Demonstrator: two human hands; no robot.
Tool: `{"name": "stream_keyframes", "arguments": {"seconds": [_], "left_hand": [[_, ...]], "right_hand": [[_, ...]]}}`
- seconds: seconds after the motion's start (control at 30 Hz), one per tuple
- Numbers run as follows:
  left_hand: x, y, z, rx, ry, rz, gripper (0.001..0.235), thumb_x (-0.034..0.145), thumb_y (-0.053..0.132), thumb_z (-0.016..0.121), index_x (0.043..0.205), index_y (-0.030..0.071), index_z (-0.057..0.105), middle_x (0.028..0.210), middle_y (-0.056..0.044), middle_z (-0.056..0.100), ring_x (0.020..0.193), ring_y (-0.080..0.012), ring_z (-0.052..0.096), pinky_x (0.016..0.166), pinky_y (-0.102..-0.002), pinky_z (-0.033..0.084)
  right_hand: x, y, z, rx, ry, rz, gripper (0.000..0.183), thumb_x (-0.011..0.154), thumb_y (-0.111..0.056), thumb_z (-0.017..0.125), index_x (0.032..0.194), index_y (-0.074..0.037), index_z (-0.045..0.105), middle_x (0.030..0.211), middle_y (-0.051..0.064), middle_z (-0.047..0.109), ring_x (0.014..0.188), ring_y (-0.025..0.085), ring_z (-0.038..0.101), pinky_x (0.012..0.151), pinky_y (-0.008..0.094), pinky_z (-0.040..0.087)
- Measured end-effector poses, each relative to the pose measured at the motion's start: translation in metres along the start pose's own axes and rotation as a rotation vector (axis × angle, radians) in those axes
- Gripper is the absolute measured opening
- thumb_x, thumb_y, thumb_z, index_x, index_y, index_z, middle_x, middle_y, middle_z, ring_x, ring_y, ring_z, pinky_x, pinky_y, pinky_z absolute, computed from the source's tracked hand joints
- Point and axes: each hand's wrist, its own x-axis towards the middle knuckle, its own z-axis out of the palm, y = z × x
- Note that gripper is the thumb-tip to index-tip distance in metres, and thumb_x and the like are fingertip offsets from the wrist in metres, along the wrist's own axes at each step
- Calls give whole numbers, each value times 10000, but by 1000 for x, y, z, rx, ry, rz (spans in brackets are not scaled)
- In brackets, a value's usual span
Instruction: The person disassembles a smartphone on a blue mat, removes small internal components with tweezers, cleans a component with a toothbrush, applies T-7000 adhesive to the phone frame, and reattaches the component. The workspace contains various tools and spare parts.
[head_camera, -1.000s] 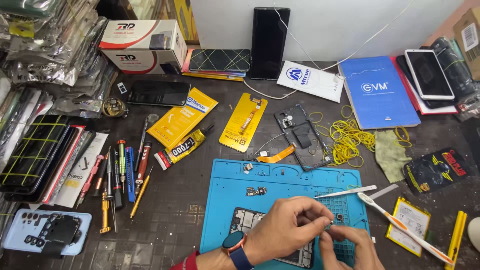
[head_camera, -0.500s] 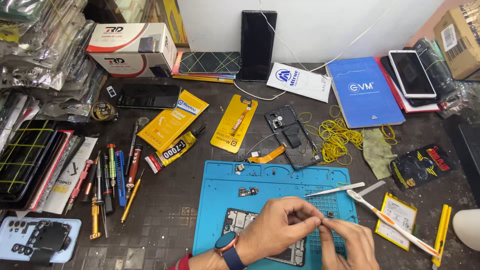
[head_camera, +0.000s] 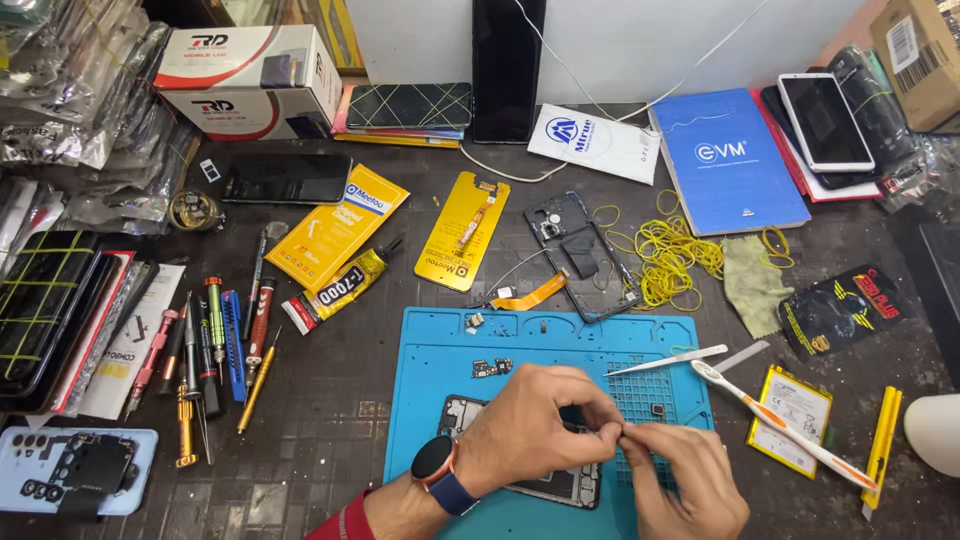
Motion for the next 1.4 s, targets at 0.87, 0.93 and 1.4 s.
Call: {"name": "stream_keyframes", "arguments": {"seconds": [0.87, 0.93, 1.4], "left_hand": [[1, 0, 2, 63, 39, 19, 133, 746, 178, 747, 810, 68, 783, 755, -50, 759, 718, -130, 731, 673, -258, 579], [1, 0, 2, 62, 33, 22, 131, 745, 180, 753, 805, 67, 781, 750, -49, 755, 717, -126, 729, 676, -255, 579], [1, 0, 5, 79, 38, -44, 142, 729, 205, 778, 795, 83, 807, 706, -26, 745, 656, -109, 709, 624, -243, 565]], "right_hand": [[-2, 3, -8, 283, -144, 158, 170, 802, 72, 767, 957, 19, 721, 926, 100, 750, 871, 171, 712, 780, 268, 552], [-5, 6, -8, 319, -151, 206, 173, 808, 76, 755, 972, 30, 720, 939, 101, 740, 883, 161, 706, 780, 257, 550], [-20, 26, -7, 464, -206, 565, 120, 925, -21, 699, 1028, 37, 713, 926, 59, 749, 805, 77, 674, 690, 209, 519]]}}
